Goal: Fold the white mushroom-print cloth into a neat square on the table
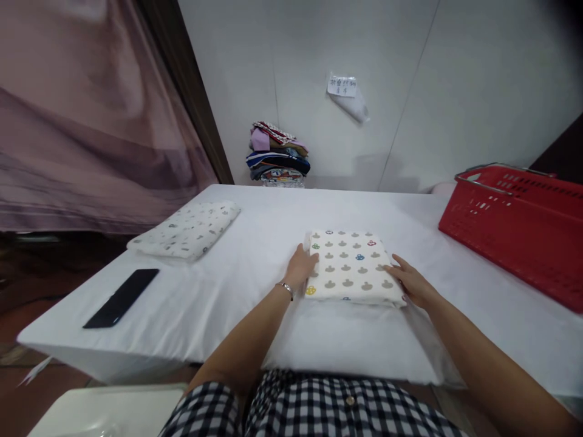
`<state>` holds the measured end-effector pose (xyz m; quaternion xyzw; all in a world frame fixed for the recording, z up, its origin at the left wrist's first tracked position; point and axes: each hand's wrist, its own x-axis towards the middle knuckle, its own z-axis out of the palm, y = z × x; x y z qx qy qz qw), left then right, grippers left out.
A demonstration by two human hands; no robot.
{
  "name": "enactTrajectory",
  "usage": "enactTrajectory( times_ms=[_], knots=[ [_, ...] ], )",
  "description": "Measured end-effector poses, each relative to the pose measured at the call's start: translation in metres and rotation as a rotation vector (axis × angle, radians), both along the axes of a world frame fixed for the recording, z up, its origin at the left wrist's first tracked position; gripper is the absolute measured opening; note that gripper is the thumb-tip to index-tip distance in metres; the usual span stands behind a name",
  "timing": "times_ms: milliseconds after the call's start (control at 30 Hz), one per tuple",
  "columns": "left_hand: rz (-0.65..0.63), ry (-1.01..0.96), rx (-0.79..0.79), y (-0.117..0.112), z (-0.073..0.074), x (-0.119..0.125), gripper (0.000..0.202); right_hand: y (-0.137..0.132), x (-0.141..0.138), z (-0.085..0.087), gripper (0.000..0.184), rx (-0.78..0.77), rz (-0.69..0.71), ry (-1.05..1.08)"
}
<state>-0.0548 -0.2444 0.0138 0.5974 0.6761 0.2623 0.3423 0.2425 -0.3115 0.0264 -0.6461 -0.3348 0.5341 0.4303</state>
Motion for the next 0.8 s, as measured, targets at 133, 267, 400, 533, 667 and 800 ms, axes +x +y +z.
enactTrajectory(
  times_ms=[133, 267, 400, 533, 667, 800],
  knots=[
    [0.016, -0.064, -0.109, -0.005, 0.003, -0.008, 0.067, 0.005, -0.002, 0.006, 0.089, -0.044, 0.056, -0.027],
    [0.041, -0.089, -0.141, -0.006, 0.004, -0.008, 0.065, 0.015, -0.004, 0.008, 0.074, -0.017, 0.162, -0.009],
    [0.035, -0.151, -0.151, -0.011, 0.002, 0.004, 0.062, 0.03, 0.014, 0.006, 0.087, -0.002, 0.115, -0.042],
    [-0.063, -0.331, -0.221, -0.024, -0.002, 0.024, 0.064, 0.048, 0.049, -0.003, 0.091, 0.002, 0.066, -0.19],
    [-0.088, -0.416, -0.203, -0.03, -0.006, 0.033, 0.068, 0.057, 0.067, -0.008, 0.077, -0.008, 0.16, -0.336],
    [-0.059, -0.464, -0.213, -0.03, -0.009, 0.032, 0.068, 0.059, 0.052, 0.002, 0.058, 0.139, 0.247, -0.883]
  ],
)
